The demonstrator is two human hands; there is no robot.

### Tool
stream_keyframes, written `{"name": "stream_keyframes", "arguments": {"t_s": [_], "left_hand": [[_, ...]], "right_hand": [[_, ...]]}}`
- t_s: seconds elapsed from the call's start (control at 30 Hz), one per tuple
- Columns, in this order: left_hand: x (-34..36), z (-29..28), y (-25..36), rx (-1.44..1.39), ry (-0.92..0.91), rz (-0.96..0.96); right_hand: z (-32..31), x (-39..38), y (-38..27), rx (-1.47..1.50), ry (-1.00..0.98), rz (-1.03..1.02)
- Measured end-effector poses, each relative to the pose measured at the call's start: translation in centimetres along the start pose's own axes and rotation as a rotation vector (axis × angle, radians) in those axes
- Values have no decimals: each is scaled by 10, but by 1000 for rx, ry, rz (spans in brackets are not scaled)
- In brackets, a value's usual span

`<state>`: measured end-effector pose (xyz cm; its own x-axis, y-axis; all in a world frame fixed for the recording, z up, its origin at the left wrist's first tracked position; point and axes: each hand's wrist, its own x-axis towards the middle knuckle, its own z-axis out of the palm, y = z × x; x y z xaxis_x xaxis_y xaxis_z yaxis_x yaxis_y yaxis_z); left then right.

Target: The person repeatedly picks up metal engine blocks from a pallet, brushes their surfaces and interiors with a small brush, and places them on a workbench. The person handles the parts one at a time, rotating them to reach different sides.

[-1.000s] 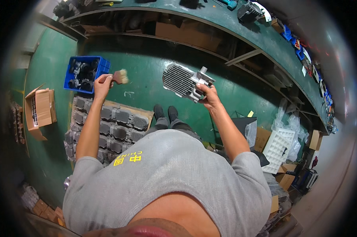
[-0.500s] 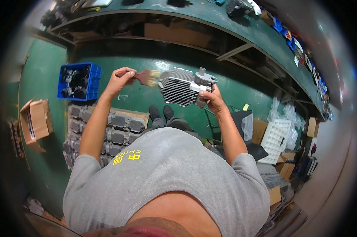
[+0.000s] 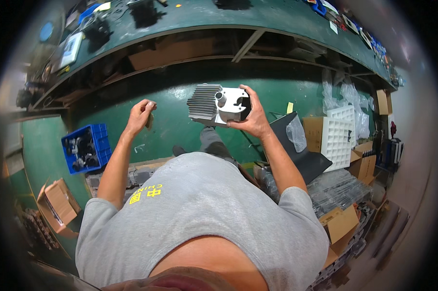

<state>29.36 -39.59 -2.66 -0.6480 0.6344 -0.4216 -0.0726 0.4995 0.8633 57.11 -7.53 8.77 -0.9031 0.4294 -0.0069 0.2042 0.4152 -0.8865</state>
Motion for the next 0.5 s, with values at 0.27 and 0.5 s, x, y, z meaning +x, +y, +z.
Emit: {"name": "stream_keyframes", "arguments": {"t_s": [0.27,0.5], "left_hand": [[102,70,126,257,137,170],[168,200,310,-370,-211,489]], "right_hand": [[-102,28,48,-242,177,52],[-165,78,99,-594,235,73]]}}
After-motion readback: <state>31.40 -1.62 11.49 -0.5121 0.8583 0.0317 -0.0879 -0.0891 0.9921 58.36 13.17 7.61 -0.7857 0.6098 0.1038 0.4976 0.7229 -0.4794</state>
